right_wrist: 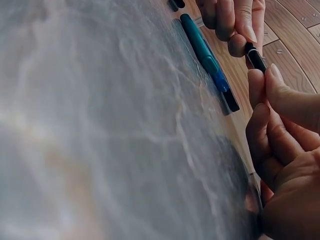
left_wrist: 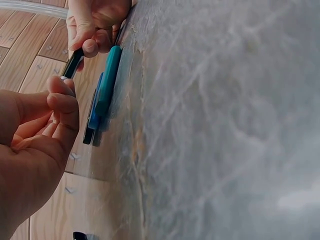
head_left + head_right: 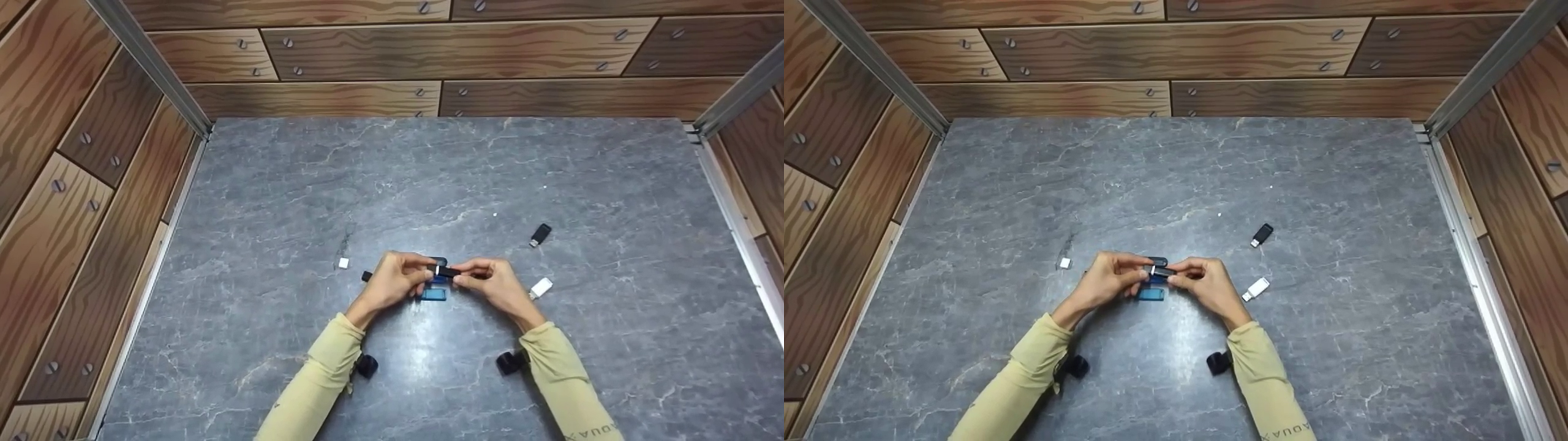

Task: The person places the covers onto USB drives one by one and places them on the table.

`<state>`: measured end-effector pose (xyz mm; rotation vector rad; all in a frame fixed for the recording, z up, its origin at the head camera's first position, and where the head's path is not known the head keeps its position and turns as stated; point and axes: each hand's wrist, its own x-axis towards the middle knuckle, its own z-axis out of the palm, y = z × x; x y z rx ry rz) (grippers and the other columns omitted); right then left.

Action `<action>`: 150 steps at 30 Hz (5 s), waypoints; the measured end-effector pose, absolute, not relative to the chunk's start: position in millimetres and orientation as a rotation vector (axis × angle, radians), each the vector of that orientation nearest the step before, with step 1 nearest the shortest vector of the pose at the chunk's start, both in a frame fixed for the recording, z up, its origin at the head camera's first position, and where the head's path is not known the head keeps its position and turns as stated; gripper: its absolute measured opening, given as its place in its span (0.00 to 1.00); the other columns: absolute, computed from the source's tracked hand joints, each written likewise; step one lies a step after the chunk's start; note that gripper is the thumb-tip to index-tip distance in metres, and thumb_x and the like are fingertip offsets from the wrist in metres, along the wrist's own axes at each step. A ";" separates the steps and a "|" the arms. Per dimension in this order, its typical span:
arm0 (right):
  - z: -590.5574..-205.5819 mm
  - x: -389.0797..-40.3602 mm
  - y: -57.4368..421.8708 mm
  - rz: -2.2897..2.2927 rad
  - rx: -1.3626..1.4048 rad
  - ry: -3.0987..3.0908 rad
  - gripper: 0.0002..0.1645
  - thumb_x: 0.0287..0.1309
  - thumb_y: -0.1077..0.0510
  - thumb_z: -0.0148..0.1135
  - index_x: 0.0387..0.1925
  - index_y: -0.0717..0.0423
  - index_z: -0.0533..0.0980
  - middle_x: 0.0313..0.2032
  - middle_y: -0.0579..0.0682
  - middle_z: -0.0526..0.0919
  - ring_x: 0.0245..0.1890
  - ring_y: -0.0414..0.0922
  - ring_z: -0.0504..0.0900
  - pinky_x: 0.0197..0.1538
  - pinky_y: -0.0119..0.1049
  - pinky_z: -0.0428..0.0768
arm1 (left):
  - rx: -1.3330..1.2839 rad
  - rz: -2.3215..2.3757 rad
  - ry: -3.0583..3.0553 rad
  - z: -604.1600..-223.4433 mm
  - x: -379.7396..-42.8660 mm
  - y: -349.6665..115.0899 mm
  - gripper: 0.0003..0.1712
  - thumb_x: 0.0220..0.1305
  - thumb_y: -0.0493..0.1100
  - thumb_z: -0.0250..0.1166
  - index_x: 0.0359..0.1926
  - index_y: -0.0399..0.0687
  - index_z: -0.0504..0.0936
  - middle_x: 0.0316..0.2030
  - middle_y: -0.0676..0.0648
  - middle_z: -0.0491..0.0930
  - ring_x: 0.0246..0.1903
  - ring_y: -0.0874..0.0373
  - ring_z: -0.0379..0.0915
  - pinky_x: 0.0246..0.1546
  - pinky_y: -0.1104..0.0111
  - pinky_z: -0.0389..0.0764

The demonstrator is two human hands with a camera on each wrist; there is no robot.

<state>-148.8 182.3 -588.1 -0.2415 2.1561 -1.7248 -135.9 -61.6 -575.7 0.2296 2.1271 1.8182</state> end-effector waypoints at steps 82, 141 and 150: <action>-589.2 -150.8 180.4 -1.633 -0.240 2.143 0.18 0.67 0.57 0.71 0.54 0.64 0.83 0.41 0.55 0.92 0.39 0.36 0.87 0.47 0.25 0.79 | 0.234 1.713 2.293 -570.3 -141.5 -91.2 0.17 0.70 0.34 0.67 0.59 0.36 0.85 0.40 0.34 0.88 0.23 0.62 0.77 0.25 0.76 0.78; -590.0 -149.2 181.2 -1.616 -0.269 2.144 0.19 0.67 0.58 0.71 0.55 0.64 0.83 0.42 0.59 0.92 0.38 0.35 0.87 0.47 0.25 0.79 | 0.524 0.981 2.748 -561.8 -126.2 -163.5 0.11 0.61 0.36 0.76 0.45 0.42 0.88 0.41 0.44 0.84 0.41 0.53 0.80 0.46 0.59 0.84; -589.1 -149.0 179.7 -1.613 -0.257 2.146 0.18 0.67 0.58 0.71 0.54 0.63 0.83 0.43 0.57 0.93 0.39 0.36 0.88 0.49 0.26 0.80 | 0.445 1.280 2.631 -560.7 -126.5 -148.2 0.11 0.65 0.37 0.74 0.48 0.41 0.88 0.35 0.43 0.90 0.28 0.63 0.78 0.30 0.73 0.79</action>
